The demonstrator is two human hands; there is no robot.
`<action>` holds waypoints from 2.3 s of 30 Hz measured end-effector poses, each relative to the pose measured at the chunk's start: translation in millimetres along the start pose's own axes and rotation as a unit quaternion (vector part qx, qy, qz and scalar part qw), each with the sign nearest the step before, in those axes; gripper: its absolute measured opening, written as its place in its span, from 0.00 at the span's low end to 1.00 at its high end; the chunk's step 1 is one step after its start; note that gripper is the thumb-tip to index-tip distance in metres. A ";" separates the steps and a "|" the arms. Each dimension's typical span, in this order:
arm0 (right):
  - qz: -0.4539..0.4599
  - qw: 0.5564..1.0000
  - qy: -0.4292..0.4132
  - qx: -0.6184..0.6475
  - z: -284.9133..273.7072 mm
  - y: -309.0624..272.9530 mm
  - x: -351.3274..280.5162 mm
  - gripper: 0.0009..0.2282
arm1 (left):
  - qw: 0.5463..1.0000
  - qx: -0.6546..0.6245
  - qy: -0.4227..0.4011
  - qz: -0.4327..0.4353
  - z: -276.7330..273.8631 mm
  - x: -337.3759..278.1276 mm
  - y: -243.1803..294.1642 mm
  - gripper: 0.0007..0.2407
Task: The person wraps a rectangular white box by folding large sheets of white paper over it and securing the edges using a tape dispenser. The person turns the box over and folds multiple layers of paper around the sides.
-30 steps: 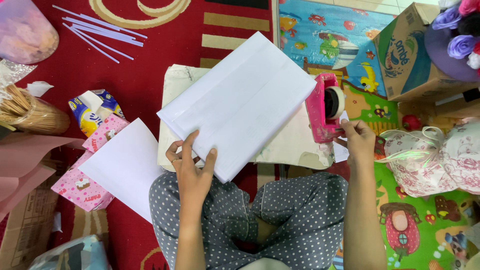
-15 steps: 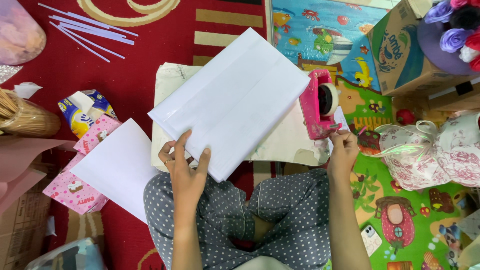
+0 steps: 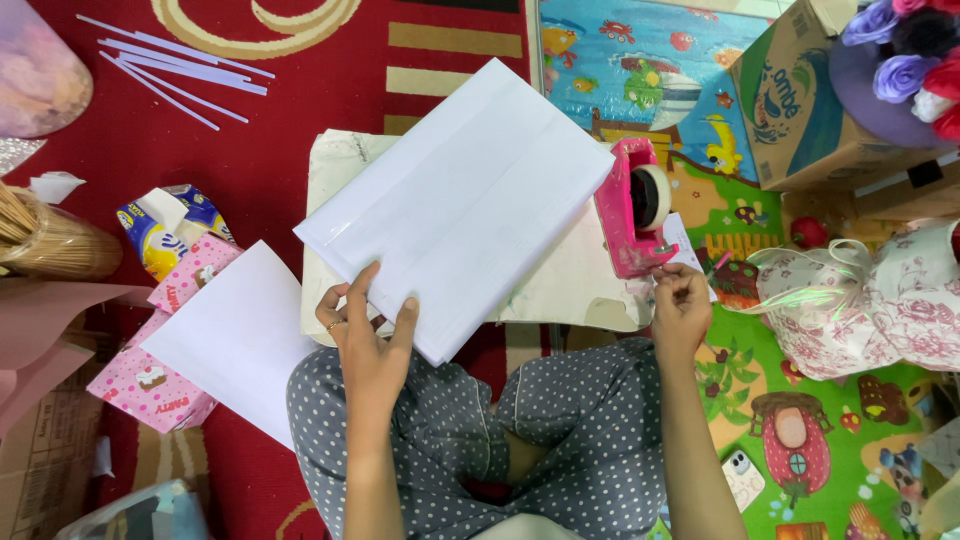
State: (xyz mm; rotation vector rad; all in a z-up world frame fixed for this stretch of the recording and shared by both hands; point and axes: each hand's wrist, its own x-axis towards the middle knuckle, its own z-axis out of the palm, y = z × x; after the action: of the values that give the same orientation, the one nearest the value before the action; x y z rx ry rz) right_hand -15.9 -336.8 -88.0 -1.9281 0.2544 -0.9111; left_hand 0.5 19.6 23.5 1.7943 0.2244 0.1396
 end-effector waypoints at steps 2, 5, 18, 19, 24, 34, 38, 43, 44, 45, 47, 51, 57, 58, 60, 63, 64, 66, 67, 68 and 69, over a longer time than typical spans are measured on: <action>-0.007 1.000 -0.002 -0.029 -3.2 -14.1 1.0 0.07 | 1.000 0.000 0.003 0.003 1.7 1.9 -2.5 0.19; 0.010 0.999 -0.030 -0.033 -8.1 -20.9 1.4 0.05 | 1.000 0.001 0.006 0.003 1.7 0.1 -1.4 0.19; -0.107 0.839 -0.519 0.124 100.7 -201.5 33.7 0.08 | 0.999 -0.021 -0.030 0.016 -6.4 -0.7 0.0 0.22; -0.109 0.837 -0.521 0.126 112.3 -214.5 33.7 0.08 | 0.999 -0.020 -0.026 0.015 -6.2 -0.8 -1.5 0.22; -0.136 0.758 -0.636 0.059 167.2 -237.2 30.3 0.09 | 0.998 -0.038 -0.025 0.033 -7.0 -3.8 -4.7 0.26; -0.178 0.683 -0.707 -0.045 196.6 -226.2 41.7 0.10 | 0.998 -0.059 -0.027 0.023 -7.9 -1.4 -7.3 0.31; -0.186 0.666 -0.719 -0.072 201.8 -222.9 43.6 0.10 | 0.998 -0.059 -0.028 0.023 -7.7 -0.7 -9.4 0.31; -0.201 0.659 -0.717 -0.108 204.2 -223.3 41.5 0.09 | 0.998 -0.057 -0.029 0.026 -8.8 -0.8 -9.2 0.31; -0.203 0.661 -0.713 -0.116 204.4 -226.4 41.2 0.09 | 0.998 -0.054 -0.031 0.028 -8.7 -0.8 -9.9 0.32; -0.204 0.664 -0.709 -0.124 204.4 -229.4 40.8 0.09 | 0.998 -0.051 -0.033 0.030 -8.4 -1.0 -10.6 0.32; -0.197 0.666 -0.707 -0.133 203.8 -234.0 39.9 0.09 | 0.998 -0.051 -0.034 0.031 -8.2 -1.6 -11.0 0.32; -0.181 0.669 -0.703 -0.162 206.1 -243.5 37.2 0.13 | 0.998 -0.046 -0.035 0.033 -9.1 -0.1 -9.2 0.32; -0.210 0.634 -0.675 -0.315 212.1 -249.4 30.6 0.14 | 0.998 -0.048 -0.045 0.026 -9.8 -2.4 -7.2 0.31; -0.209 0.634 -0.675 -0.315 213.0 -250.7 30.3 0.14 | 0.998 -0.047 -0.046 0.026 -9.5 -2.8 -7.0 0.31; -0.203 0.628 -0.657 -0.365 215.5 -254.0 30.5 0.16 | 0.998 -0.047 -0.045 0.021 -9.0 -2.8 -6.4 0.31; -0.196 0.631 -0.636 -0.399 219.7 -240.7 32.0 0.22 | 0.998 -0.048 -0.044 0.020 -8.2 -2.5 -7.0 0.31; -0.197 0.631 -0.636 -0.398 219.0 -242.9 34.7 0.22 | 0.998 -0.048 -0.043 0.020 -8.1 -2.0 -6.2 0.31; -0.166 0.641 -0.639 -0.391 216.7 -246.7 39.4 0.24 | 0.998 -0.044 -0.043 0.016 -7.8 -1.8 -4.9 0.31; -0.167 0.641 -0.639 -0.391 215.9 -246.0 40.7 0.24 | 0.998 -0.044 -0.043 0.017 -7.8 -1.7 -3.8 0.31; -0.158 0.650 -0.635 -0.387 215.1 -245.4 42.0 0.23 | 0.998 -0.047 -0.046 0.016 -7.9 -1.7 -2.7 0.31; -0.149 0.657 -0.633 -0.382 214.1 -244.6 42.3 0.22 | 0.998 -0.049 -0.048 0.014 -8.2 -2.8 -2.0 0.31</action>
State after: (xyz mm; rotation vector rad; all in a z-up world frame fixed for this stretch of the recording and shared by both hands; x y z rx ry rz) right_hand 114.2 -86.2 78.6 -2.9483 -0.6453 0.6925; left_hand -4.1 27.1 23.6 1.7014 0.1221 0.0830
